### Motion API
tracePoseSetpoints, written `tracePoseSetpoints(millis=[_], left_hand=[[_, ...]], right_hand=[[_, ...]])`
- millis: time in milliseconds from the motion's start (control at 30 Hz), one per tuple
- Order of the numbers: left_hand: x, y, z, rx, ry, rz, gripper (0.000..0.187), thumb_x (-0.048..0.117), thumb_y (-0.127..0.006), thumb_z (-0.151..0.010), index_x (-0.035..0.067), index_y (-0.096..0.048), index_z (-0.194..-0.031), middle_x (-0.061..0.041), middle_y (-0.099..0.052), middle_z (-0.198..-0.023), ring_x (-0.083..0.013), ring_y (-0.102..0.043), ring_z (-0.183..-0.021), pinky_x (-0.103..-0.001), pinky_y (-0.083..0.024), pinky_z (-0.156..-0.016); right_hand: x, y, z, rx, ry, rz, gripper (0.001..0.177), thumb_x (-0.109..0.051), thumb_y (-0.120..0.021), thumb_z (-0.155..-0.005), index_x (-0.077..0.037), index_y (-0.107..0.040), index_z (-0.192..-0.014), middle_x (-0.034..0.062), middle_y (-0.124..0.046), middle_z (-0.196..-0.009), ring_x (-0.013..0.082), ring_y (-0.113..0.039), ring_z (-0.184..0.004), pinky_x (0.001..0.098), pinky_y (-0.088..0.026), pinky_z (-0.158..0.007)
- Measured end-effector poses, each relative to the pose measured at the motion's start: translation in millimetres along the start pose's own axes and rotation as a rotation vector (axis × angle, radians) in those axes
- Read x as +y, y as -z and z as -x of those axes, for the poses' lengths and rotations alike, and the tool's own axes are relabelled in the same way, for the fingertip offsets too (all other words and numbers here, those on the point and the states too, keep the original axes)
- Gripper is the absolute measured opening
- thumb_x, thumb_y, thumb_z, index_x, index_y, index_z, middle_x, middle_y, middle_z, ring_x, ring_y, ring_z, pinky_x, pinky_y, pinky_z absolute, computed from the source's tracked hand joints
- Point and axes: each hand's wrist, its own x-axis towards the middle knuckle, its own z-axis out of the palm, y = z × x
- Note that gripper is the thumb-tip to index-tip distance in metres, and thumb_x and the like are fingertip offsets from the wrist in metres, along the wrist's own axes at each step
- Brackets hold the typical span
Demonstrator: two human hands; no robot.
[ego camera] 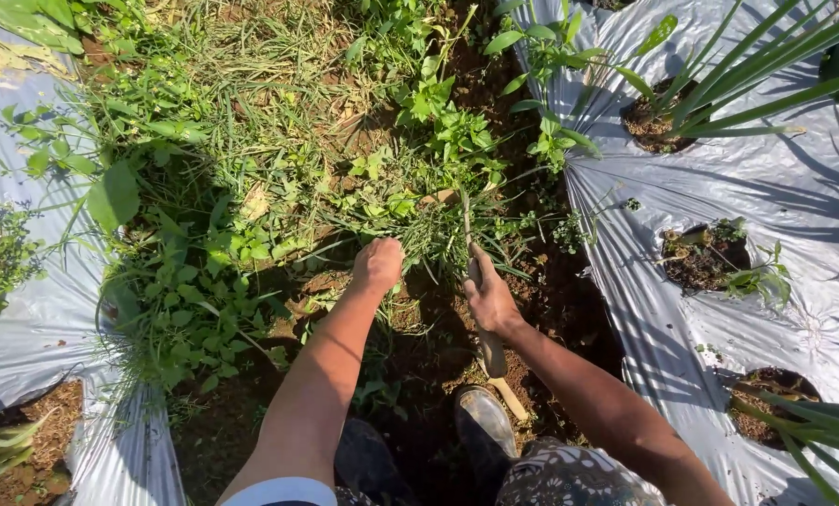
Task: The person weeds a garden bed by pulling unwanted plants from the soil by hand and using a small hand hoe to loosen the earth around them. The person works along a row of crops planted in a plastic-covered bed, removing weeds from the exposed soil between the plants.
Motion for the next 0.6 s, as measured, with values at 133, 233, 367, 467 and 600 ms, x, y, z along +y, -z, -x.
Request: tracePoseSetpoints(millis=[133, 233, 367, 467, 600], left_hand=[[-2.0, -0.8, -3.5, 0.030, -0.057, -0.030, 0.025, -0.004, -0.053, -0.091, -0.006, -0.077, -0.098, -0.024, -0.077, -0.094, -0.0421, -0.075, -0.098, -0.053, -0.060, -0.088], [-5.9, -5.8, -1.0, 0.036, -0.053, -0.020, 0.025, -0.003, -0.053, -0.091, -0.005, -0.077, -0.096, -0.023, -0.077, -0.092, -0.0417, -0.075, -0.098, -0.053, -0.060, -0.089], [-7.9, -9.1, -5.3, 0.061, -0.039, 0.043, 0.024, -0.002, -0.053, -0.091, -0.002, -0.077, -0.093, -0.022, -0.077, -0.088, -0.0412, -0.076, -0.093, -0.054, -0.060, -0.089], [-8.0, -2.9, -3.8, 0.016, -0.071, -0.030, 0.023, -0.001, -0.057, -0.091, -0.006, -0.076, -0.103, -0.025, -0.077, -0.097, -0.0425, -0.074, -0.102, -0.054, -0.059, -0.089], [-7.7, -3.2, 6.3, 0.023, -0.064, -0.047, 0.024, -0.001, -0.056, -0.091, -0.005, -0.076, -0.102, -0.023, -0.077, -0.096, -0.0412, -0.074, -0.101, -0.053, -0.060, -0.089]], right_hand=[[-9.0, 13.3, -9.9, 0.123, 0.080, -0.115, 0.068, -0.018, -0.041, -0.104, -0.014, -0.014, -0.166, 0.0232, -0.063, -0.104, 0.0299, -0.067, -0.077, 0.0426, -0.063, -0.069], [-25.3, 29.8, -20.3, 0.325, 0.195, -0.194, 0.064, -0.013, -0.042, -0.108, -0.009, -0.011, -0.164, 0.0144, -0.066, -0.075, 0.0237, -0.066, -0.057, 0.0371, -0.061, -0.058], [-47.4, 31.7, -6.4, 0.428, 0.218, -0.262, 0.063, -0.013, -0.038, -0.108, -0.006, -0.006, -0.162, 0.0156, -0.066, -0.078, 0.0225, -0.066, -0.060, 0.0417, -0.060, -0.058], [-10.4, 0.9, 3.8, -0.021, -0.052, -0.021, 0.050, -0.014, -0.041, -0.106, -0.015, -0.023, -0.153, 0.0210, -0.063, -0.094, 0.0272, -0.063, -0.068, 0.0422, -0.058, -0.059], [11.5, -3.5, -12.0, -0.044, -0.168, -0.230, 0.053, -0.015, -0.039, -0.107, -0.026, -0.022, -0.157, 0.0149, -0.060, -0.094, 0.0207, -0.063, -0.068, 0.0341, -0.060, -0.058]])
